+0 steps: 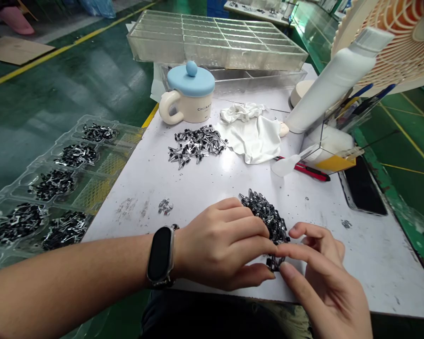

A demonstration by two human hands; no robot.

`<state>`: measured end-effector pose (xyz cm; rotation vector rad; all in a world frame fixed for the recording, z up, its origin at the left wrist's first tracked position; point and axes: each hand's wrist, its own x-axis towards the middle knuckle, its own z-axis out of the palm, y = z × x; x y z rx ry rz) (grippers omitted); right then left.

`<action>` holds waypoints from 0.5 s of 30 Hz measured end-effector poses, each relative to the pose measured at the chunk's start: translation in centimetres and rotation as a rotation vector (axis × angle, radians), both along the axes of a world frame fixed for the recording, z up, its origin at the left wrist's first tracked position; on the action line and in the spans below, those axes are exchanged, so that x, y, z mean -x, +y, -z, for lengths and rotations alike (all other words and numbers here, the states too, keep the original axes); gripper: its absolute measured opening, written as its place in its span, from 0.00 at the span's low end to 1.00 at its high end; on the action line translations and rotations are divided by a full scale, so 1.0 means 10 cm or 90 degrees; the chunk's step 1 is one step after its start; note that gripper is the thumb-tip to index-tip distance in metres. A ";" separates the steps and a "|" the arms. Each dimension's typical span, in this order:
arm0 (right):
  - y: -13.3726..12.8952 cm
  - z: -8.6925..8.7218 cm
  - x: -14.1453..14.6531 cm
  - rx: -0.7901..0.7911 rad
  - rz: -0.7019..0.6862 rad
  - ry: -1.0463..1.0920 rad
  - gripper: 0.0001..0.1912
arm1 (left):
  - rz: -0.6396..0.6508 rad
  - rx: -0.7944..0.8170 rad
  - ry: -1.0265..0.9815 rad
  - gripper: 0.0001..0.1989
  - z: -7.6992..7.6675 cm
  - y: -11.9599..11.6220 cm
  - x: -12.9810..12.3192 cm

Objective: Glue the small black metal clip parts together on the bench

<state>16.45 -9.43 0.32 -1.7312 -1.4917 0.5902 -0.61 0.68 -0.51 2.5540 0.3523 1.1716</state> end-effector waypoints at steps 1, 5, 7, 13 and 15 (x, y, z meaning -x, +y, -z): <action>0.00 0.01 0.00 0.000 -0.010 -0.005 0.06 | 0.002 -0.002 0.000 0.13 0.00 0.00 0.00; 0.01 0.05 -0.08 -0.025 -0.085 -0.048 0.06 | 0.001 -0.012 0.006 0.12 0.00 0.00 0.00; 0.01 0.07 -0.11 -0.028 -0.088 -0.038 0.07 | 0.002 -0.012 0.007 0.12 0.00 0.00 0.00; 0.00 0.09 -0.07 -0.013 -0.074 -0.026 0.05 | 0.004 -0.006 0.009 0.11 0.00 0.01 0.00; 0.00 0.06 -0.08 -0.014 -0.070 -0.037 0.05 | 0.011 0.005 0.009 0.11 -0.01 0.00 0.00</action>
